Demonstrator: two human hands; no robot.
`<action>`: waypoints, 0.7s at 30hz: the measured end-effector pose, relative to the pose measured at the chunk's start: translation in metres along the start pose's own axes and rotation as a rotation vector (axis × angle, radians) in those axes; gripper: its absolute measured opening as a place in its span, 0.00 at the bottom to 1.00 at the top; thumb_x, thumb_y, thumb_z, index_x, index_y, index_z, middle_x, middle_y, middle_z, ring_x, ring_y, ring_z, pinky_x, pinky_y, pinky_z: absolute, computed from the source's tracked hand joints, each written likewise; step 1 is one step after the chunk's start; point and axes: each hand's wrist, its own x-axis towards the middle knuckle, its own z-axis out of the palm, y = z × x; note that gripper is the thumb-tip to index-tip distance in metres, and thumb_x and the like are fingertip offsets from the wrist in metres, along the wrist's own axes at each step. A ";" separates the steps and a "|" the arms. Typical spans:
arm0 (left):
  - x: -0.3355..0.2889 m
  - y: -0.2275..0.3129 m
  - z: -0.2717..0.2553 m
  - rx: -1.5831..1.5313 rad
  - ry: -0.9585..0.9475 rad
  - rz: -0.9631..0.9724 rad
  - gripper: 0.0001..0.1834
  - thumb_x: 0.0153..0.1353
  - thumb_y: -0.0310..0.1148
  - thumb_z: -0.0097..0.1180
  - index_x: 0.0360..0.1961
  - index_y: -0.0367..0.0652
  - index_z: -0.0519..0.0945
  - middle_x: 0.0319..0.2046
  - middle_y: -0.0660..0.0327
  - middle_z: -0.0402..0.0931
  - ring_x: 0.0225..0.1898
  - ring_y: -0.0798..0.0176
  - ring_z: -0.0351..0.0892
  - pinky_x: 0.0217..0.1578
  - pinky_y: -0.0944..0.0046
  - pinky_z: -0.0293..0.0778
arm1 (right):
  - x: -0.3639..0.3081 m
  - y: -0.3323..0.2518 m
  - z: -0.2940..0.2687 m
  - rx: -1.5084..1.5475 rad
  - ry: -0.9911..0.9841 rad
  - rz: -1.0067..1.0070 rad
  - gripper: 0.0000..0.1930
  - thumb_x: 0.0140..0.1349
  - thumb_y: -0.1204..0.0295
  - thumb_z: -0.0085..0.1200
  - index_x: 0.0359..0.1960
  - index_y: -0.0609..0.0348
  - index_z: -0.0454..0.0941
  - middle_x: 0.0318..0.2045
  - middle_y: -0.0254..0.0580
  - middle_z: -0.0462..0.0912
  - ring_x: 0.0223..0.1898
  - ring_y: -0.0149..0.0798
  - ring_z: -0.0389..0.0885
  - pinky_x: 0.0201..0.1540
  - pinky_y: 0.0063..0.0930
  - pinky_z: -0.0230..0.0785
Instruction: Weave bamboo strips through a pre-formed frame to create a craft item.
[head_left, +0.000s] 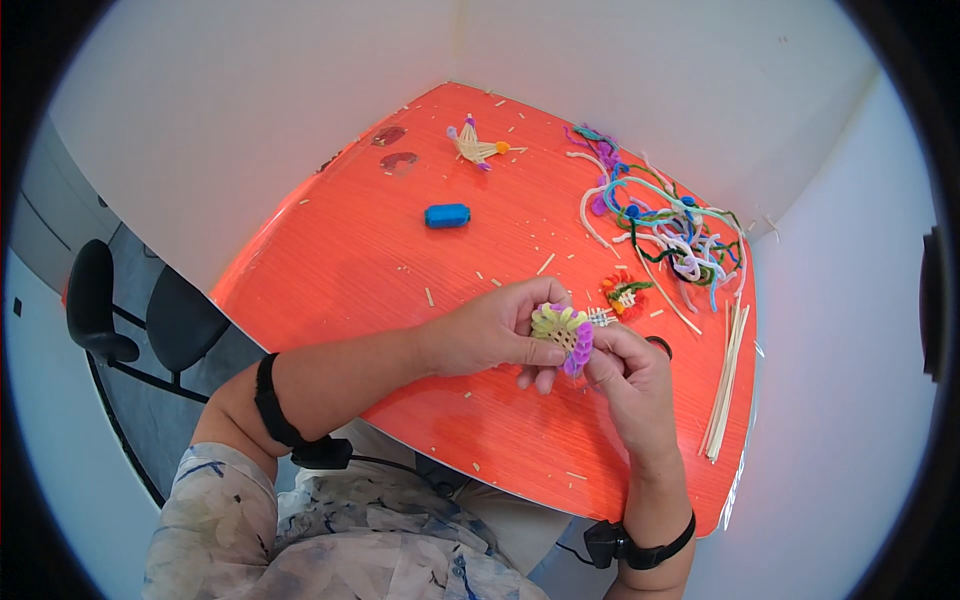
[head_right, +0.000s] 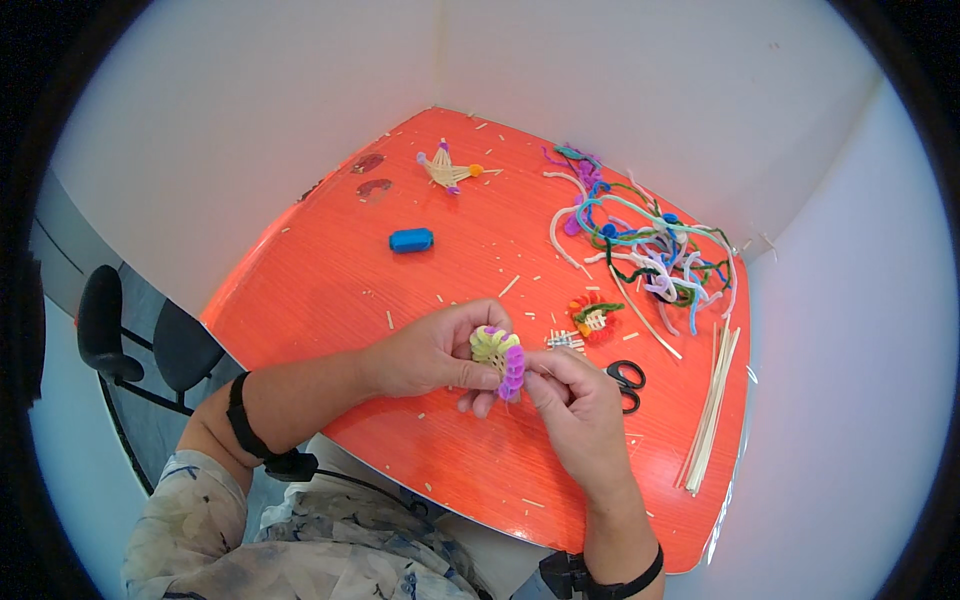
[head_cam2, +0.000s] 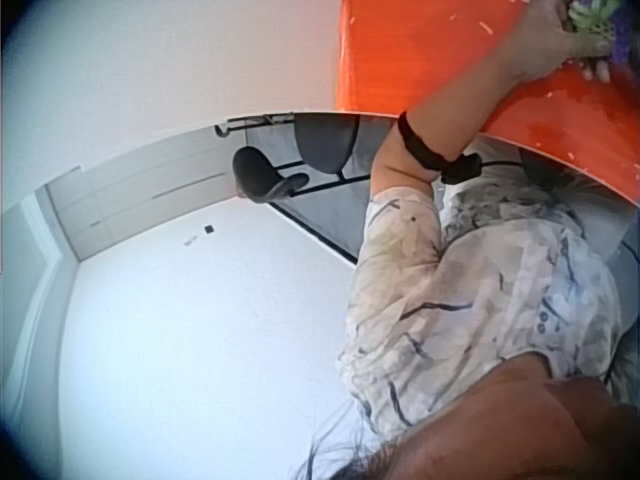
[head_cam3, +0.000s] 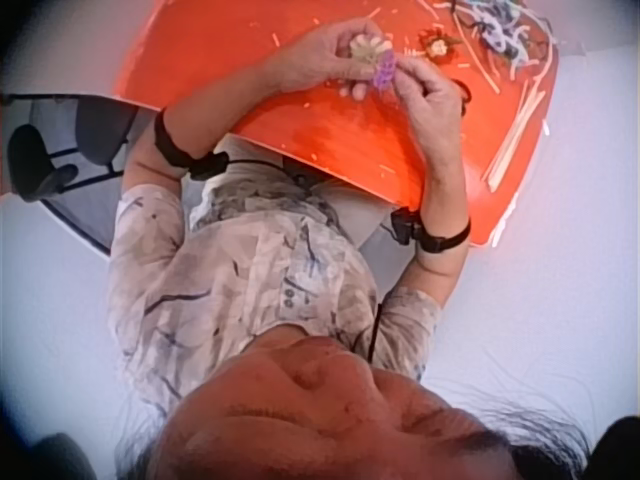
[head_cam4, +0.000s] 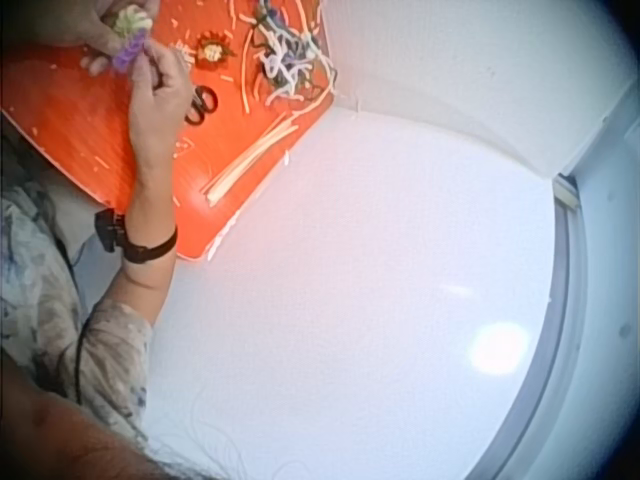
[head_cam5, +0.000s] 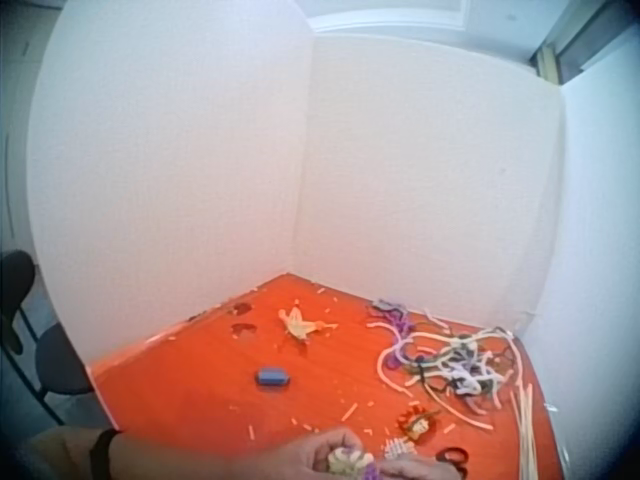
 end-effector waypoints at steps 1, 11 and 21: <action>0.000 0.001 0.000 0.010 0.005 -0.007 0.14 0.62 0.27 0.56 0.43 0.43 0.64 0.31 0.59 0.77 0.28 0.66 0.81 0.23 0.72 0.75 | 0.000 0.002 -0.002 -0.059 -0.011 -0.039 0.07 0.61 0.78 0.53 0.39 0.66 0.79 0.24 0.28 0.70 0.24 0.20 0.62 0.26 0.16 0.57; 0.000 -0.002 -0.002 -0.052 0.028 -0.031 0.12 0.61 0.27 0.57 0.41 0.41 0.67 0.33 0.56 0.78 0.28 0.65 0.81 0.23 0.70 0.75 | 0.000 -0.004 0.005 0.124 0.129 0.090 0.04 0.62 0.77 0.49 0.34 0.64 0.76 0.18 0.25 0.66 0.22 0.19 0.61 0.25 0.16 0.56; 0.000 -0.002 -0.005 -0.202 0.026 -0.022 0.14 0.60 0.27 0.58 0.42 0.41 0.67 0.34 0.54 0.79 0.27 0.64 0.81 0.23 0.70 0.75 | 0.000 -0.009 0.007 0.392 0.128 0.132 0.07 0.62 0.76 0.51 0.40 0.64 0.76 0.24 0.26 0.70 0.25 0.20 0.65 0.30 0.15 0.59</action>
